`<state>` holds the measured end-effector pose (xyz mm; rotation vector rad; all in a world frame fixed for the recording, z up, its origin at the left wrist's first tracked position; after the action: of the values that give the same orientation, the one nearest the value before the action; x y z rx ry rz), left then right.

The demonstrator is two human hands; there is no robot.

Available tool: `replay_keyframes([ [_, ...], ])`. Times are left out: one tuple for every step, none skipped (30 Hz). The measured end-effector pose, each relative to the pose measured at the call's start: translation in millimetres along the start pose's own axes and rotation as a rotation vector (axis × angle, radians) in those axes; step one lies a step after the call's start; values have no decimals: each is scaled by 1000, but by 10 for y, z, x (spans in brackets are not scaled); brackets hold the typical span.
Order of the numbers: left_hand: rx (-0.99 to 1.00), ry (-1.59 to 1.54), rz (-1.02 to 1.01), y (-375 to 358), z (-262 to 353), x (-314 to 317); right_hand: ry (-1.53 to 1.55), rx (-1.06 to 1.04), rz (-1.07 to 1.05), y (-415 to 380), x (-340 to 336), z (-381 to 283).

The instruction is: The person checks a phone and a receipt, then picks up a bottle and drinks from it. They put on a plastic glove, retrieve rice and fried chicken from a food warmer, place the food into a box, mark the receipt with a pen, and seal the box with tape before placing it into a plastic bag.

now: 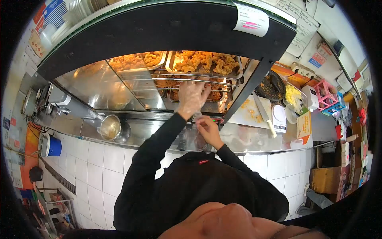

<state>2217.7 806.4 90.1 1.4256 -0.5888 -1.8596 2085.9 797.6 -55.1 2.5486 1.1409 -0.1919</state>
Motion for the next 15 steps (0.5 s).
replay_keyframes([
  [-8, 85, -60, 25, -77, 172, -7, 2, 8, -112, -45, 59],
  [-12, 170, -119, 56, -118, 305, -31, -25, 63, -219, -109, 95],
  [-1, 159, -116, 87, -161, 403, -54, -52, 121, -297, -185, 133],
  [9, 241, -152, 122, -169, 433, -60, -49, 136, -371, -261, 163],
  [19, 323, -191, 135, -180, 465, -94, 51, 117, -458, -320, 233],
  [29, 312, -200, 159, -189, 489, -124, 154, 98, -545, -353, 304],
  [-139, 194, -397, 226, -185, 440, -58, 220, 131, -613, -385, 279],
  [-307, 77, -593, 219, -211, 437, -57, 228, 143, -660, -407, 286],
  [-224, 32, -460, 154, -265, 457, -79, 243, 149, -700, -443, 298],
  [-214, 27, -467, 92, -292, 460, -100, 257, 154, -731, -476, 299],
  [-124, 85, -339, 71, -280, 401, -140, 239, 160, -748, -508, 265],
  [-36, 142, -210, 40, -285, 358, -139, 243, 171, -766, -524, 268],
  [27, 137, -80, -43, -364, 408, -141, 255, 181, -776, -536, 274],
  [33, 133, -84, -95, -378, 420, -143, 268, 189, -790, -542, 280],
  [30, 101, -61, -161, -391, 415, -143, 270, 194, -800, -545, 281],
])
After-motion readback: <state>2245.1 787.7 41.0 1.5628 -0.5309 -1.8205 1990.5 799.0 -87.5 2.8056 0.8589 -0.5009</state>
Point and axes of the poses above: each hand's wrist, its own y-axis towards the middle knuckle, its own x-axis out of the palm, z = x × y, the point moved 4 cm from there along y, towards the middle knuckle, and after that the axes turned 7 degrees about -y, right-handed, at the moved point
